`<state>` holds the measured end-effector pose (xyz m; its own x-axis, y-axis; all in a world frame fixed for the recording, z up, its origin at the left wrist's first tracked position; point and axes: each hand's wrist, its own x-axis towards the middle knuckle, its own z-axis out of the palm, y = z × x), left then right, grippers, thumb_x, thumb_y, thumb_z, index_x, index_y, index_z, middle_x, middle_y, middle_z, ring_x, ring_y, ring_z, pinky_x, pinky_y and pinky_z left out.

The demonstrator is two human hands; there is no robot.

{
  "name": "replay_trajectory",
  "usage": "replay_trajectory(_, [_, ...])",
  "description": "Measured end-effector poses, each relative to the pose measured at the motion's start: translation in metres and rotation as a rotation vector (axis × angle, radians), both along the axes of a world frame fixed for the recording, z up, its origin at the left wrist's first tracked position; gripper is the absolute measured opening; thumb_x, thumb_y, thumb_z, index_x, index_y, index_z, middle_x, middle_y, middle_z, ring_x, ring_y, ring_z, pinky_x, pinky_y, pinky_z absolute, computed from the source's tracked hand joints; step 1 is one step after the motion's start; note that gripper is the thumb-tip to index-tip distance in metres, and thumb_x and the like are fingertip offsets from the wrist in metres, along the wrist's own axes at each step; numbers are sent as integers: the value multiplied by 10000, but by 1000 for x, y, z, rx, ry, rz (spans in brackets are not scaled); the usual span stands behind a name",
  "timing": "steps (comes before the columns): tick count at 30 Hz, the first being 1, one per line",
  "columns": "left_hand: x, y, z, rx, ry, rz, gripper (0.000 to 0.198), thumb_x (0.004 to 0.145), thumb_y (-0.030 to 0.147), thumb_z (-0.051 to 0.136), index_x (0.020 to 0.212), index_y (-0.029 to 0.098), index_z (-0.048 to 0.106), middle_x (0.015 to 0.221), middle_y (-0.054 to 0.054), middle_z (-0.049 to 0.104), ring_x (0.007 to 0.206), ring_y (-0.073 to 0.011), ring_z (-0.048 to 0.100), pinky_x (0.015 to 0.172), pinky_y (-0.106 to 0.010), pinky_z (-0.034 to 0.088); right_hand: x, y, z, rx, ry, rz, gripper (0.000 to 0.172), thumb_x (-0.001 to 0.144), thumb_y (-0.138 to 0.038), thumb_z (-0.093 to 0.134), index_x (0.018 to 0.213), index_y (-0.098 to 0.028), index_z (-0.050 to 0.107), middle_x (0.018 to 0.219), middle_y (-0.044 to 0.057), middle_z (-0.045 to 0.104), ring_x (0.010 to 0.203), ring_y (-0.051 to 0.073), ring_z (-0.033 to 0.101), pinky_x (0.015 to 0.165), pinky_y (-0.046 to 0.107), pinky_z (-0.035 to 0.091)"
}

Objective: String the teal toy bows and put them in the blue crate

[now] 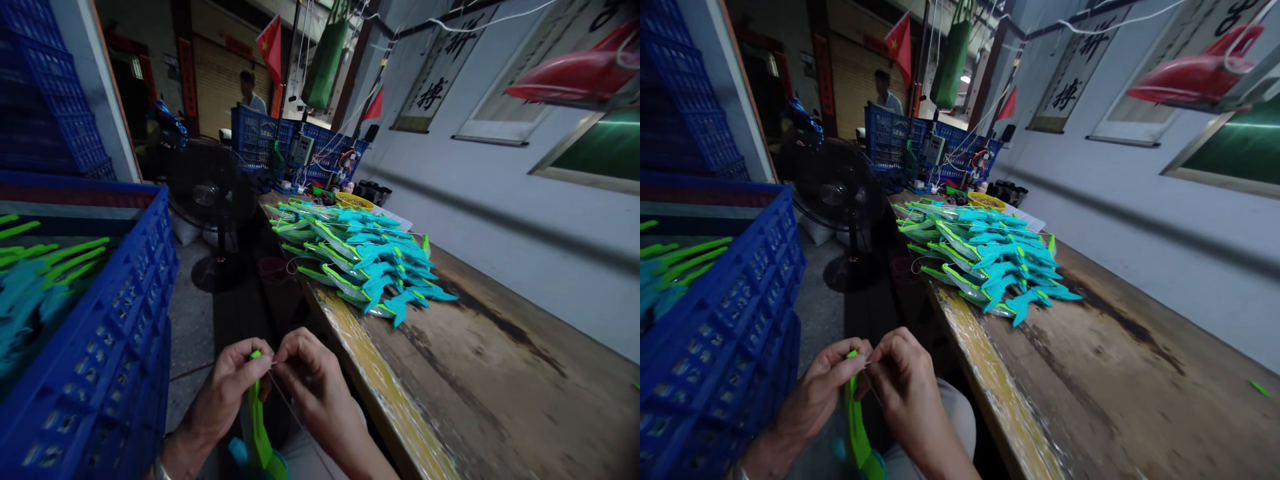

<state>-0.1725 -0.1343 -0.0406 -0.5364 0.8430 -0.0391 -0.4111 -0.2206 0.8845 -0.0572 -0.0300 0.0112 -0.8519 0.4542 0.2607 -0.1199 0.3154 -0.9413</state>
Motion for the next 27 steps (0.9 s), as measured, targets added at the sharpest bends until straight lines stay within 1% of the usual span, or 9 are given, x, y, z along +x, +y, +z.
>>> replay_trajectory(2, [-2,0,2,-5,-9,-30,277,752,426,780,707,177,668,609,36,534,530,-104,471,520,-224,386,0,-2,2,93,83,7,136,964,-196,549,830,-192,570,937,41,567,798,135,591,689,221,483])
replay_trajectory(5, [-3,-1,6,-18,-16,-64,275,734,418,794,695,169,684,578,30,555,524,-106,480,523,-223,387,0,-3,0,182,133,15,150,977,-161,525,834,-197,553,872,23,554,749,124,561,673,214,458])
replay_trajectory(7, [-3,0,8,-33,-34,-43,280,712,414,817,702,170,680,587,32,567,527,-107,488,526,-225,394,0,-2,-1,195,129,-6,174,973,-148,535,806,-197,545,800,0,534,699,115,533,641,205,430])
replay_trajectory(10, [-1,1,6,-54,-46,22,300,693,430,842,736,183,677,588,40,574,530,-107,497,531,-222,393,1,0,-3,169,109,-12,182,962,-128,551,793,-194,553,773,-12,550,672,106,522,615,195,408])
replay_trajectory(14, [1,0,-2,-46,42,56,263,770,439,793,786,195,695,570,45,574,548,-105,492,562,-217,391,0,2,-6,186,82,-49,165,937,-107,579,795,-192,572,727,-31,552,634,97,501,583,186,381])
replay_trajectory(17, [-1,-3,-8,-41,101,22,218,835,416,737,801,208,682,578,52,569,559,-104,492,583,-221,386,-2,2,-9,287,111,-93,185,940,-102,569,777,-188,560,729,-25,547,641,100,506,591,191,380])
replay_trajectory(20, [-4,-6,-11,-44,158,-13,232,869,432,698,805,211,667,598,53,570,569,-109,497,592,-229,389,-4,2,-11,364,154,-89,206,973,-118,538,779,-184,561,751,-8,548,658,106,521,615,197,401])
replay_trajectory(25, [-7,-7,-15,-51,224,-40,269,912,453,642,792,213,630,600,54,564,577,-113,476,594,-232,381,-5,1,-12,450,186,-93,217,1005,-137,499,812,-178,589,785,12,559,667,108,537,618,193,424])
replay_trajectory(27, [-8,-7,-17,-53,251,-55,266,936,449,610,813,214,626,605,53,567,579,-114,477,603,-234,381,-5,1,-13,451,182,-96,203,1002,-133,498,825,-179,585,794,15,566,677,113,546,623,196,433])
